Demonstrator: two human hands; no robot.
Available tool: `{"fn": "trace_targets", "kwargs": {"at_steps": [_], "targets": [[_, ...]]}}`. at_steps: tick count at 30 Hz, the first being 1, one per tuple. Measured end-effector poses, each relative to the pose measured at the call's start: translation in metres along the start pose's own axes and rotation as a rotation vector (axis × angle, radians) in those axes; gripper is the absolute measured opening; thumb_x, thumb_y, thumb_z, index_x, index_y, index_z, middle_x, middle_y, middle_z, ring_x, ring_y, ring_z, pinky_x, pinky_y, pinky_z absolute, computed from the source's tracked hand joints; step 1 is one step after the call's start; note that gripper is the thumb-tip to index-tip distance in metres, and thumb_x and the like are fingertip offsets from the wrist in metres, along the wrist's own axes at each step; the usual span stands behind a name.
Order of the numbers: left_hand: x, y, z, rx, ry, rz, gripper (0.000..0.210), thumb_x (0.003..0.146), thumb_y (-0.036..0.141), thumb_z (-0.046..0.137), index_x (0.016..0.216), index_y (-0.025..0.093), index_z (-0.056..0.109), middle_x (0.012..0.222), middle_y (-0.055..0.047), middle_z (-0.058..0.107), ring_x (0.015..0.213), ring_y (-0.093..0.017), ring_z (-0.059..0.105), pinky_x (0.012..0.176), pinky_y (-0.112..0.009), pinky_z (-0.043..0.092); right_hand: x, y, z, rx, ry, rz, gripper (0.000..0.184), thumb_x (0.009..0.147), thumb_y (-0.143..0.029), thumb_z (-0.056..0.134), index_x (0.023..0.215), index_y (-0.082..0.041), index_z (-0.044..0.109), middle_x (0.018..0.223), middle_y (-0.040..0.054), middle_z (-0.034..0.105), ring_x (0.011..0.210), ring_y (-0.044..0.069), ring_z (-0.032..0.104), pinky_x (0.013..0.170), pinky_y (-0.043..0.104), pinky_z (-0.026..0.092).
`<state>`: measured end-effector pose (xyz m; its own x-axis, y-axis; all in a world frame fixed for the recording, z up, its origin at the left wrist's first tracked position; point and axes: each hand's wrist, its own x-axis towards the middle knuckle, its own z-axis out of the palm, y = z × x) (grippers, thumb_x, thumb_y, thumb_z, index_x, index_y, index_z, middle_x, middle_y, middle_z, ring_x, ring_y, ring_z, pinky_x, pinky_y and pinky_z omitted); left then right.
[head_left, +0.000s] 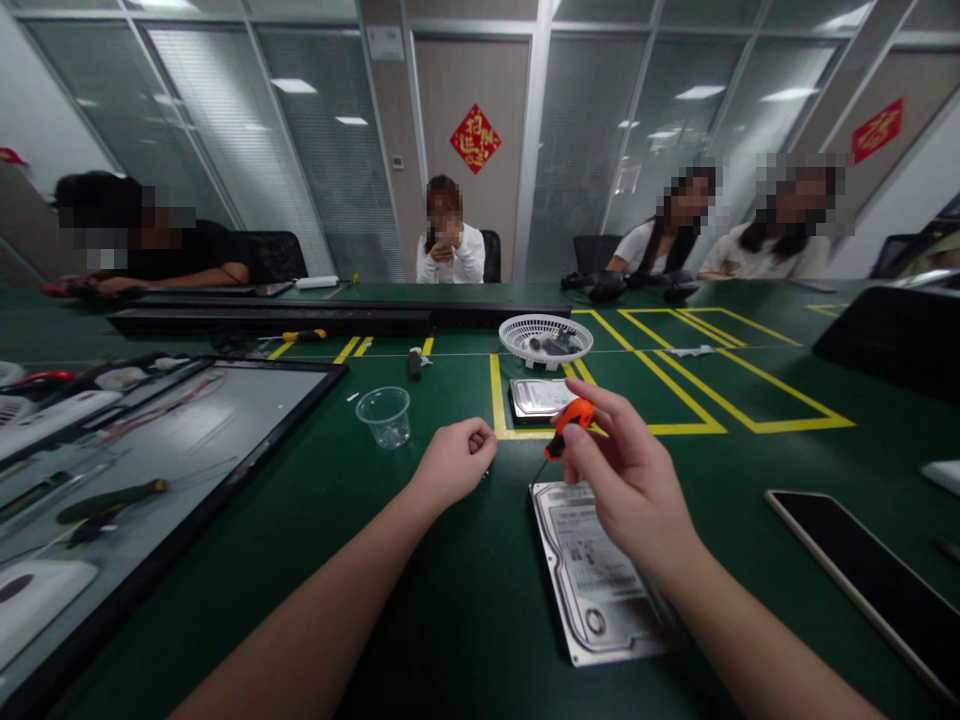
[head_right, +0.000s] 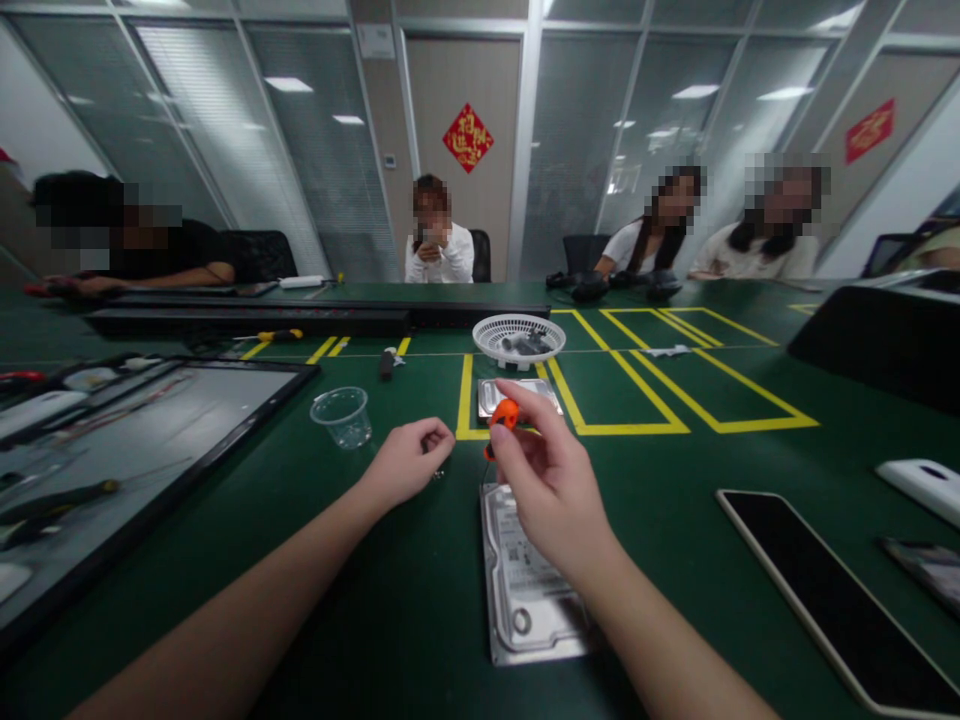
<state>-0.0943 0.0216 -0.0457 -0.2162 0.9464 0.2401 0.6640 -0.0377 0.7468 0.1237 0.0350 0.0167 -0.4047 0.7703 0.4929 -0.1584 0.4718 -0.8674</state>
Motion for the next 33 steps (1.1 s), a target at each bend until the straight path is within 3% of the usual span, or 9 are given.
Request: {"fn": "trace_targets", "kwargs": {"at_steps": [7, 9, 12, 15, 18, 20, 24, 30, 33], "targets": [[-0.001, 0.001, 0.000, -0.017, -0.006, -0.004, 0.017, 0.089, 0.031, 0.057, 0.083, 0.019, 0.068, 0.076, -0.001, 0.069, 0.072, -0.017, 0.063, 0.067, -0.027, 0.045, 0.019, -0.010, -0.001, -0.080, -0.074, 0.015, 0.021, 0.090, -0.026, 0.073, 0.103, -0.024, 0.056, 0.105, 0.0040, 0.068, 0.073, 0.016, 0.064, 0.062, 0.030, 0.053], [-0.001, 0.001, 0.000, -0.022, -0.004, 0.000, 0.017, 0.089, 0.032, 0.058, 0.083, 0.019, 0.068, 0.076, -0.001, 0.068, 0.072, -0.017, 0.063, 0.067, -0.027, 0.045, 0.027, -0.015, -0.003, -0.101, -0.162, 0.040, 0.023, 0.089, -0.027, 0.074, 0.098, -0.025, 0.053, 0.094, 0.0023, 0.069, 0.074, 0.017, 0.066, 0.061, 0.030, 0.053], [-0.001, 0.000, 0.000, -0.026, -0.007, 0.001, 0.017, 0.089, 0.031, 0.058, 0.084, 0.019, 0.068, 0.076, -0.001, 0.068, 0.071, -0.017, 0.063, 0.067, -0.027, 0.045, 0.041, -0.025, -0.007, -0.245, -0.273, 0.062, 0.027, 0.093, -0.028, 0.069, 0.116, -0.027, 0.057, 0.087, 0.0005, 0.067, 0.064, 0.016, 0.064, 0.055, 0.029, 0.053], [-0.001, 0.000, 0.000, -0.018, -0.001, 0.004, 0.016, 0.089, 0.030, 0.057, 0.084, 0.019, 0.068, 0.075, -0.001, 0.068, 0.070, -0.016, 0.062, 0.065, -0.027, 0.044, 0.054, -0.040, -0.014, -0.318, -0.491, 0.177, 0.024, 0.098, -0.034, 0.061, 0.120, -0.024, 0.059, 0.087, 0.0024, 0.069, 0.072, 0.019, 0.071, 0.066, 0.032, 0.059], [-0.001, 0.000, 0.000, -0.008, -0.001, 0.002, 0.016, 0.089, 0.029, 0.058, 0.084, 0.019, 0.069, 0.076, -0.001, 0.068, 0.071, -0.016, 0.062, 0.064, -0.026, 0.043, 0.064, -0.054, -0.022, -0.399, -0.631, 0.215, 0.020, 0.101, -0.033, 0.056, 0.116, -0.022, 0.061, 0.085, 0.0022, 0.071, 0.080, 0.019, 0.073, 0.073, 0.031, 0.058], [-0.001, 0.000, 0.000, -0.007, -0.006, -0.001, 0.016, 0.089, 0.030, 0.058, 0.084, 0.019, 0.069, 0.076, -0.001, 0.068, 0.071, -0.016, 0.062, 0.065, -0.026, 0.043, 0.069, -0.059, -0.025, -0.482, -0.678, 0.189, 0.016, 0.099, -0.035, 0.058, 0.104, -0.021, 0.064, 0.082, 0.0023, 0.071, 0.077, 0.019, 0.072, 0.067, 0.029, 0.055], [-0.001, 0.001, -0.001, -0.003, -0.017, 0.010, 0.018, 0.091, 0.032, 0.057, 0.084, 0.018, 0.068, 0.076, -0.001, 0.068, 0.071, -0.016, 0.062, 0.064, -0.026, 0.043, 0.074, -0.056, -0.022, -0.669, -0.608, 0.053, 0.025, 0.089, -0.043, 0.071, 0.083, -0.020, 0.062, 0.073, 0.0010, 0.067, 0.066, 0.018, 0.064, 0.056, 0.027, 0.044], [-0.002, 0.004, -0.003, 0.019, -0.017, 0.015, 0.020, 0.092, 0.034, 0.057, 0.085, 0.018, 0.067, 0.074, 0.000, 0.066, 0.067, -0.015, 0.058, 0.062, -0.026, 0.039, 0.072, -0.045, -0.007, -0.639, -0.545, -0.117, 0.010, 0.089, -0.027, 0.070, 0.086, -0.020, 0.062, 0.078, -0.0012, 0.065, 0.068, 0.014, 0.057, 0.061, 0.026, 0.040], [-0.002, 0.005, -0.004, 0.028, -0.015, 0.013, 0.020, 0.092, 0.034, 0.057, 0.087, 0.018, 0.068, 0.074, 0.000, 0.065, 0.065, -0.015, 0.056, 0.061, -0.026, 0.037, 0.071, -0.046, -0.006, -0.654, -0.585, -0.134, 0.013, 0.093, -0.030, 0.066, 0.085, -0.021, 0.064, 0.077, -0.0016, 0.064, 0.069, 0.014, 0.055, 0.062, 0.027, 0.037]]}}
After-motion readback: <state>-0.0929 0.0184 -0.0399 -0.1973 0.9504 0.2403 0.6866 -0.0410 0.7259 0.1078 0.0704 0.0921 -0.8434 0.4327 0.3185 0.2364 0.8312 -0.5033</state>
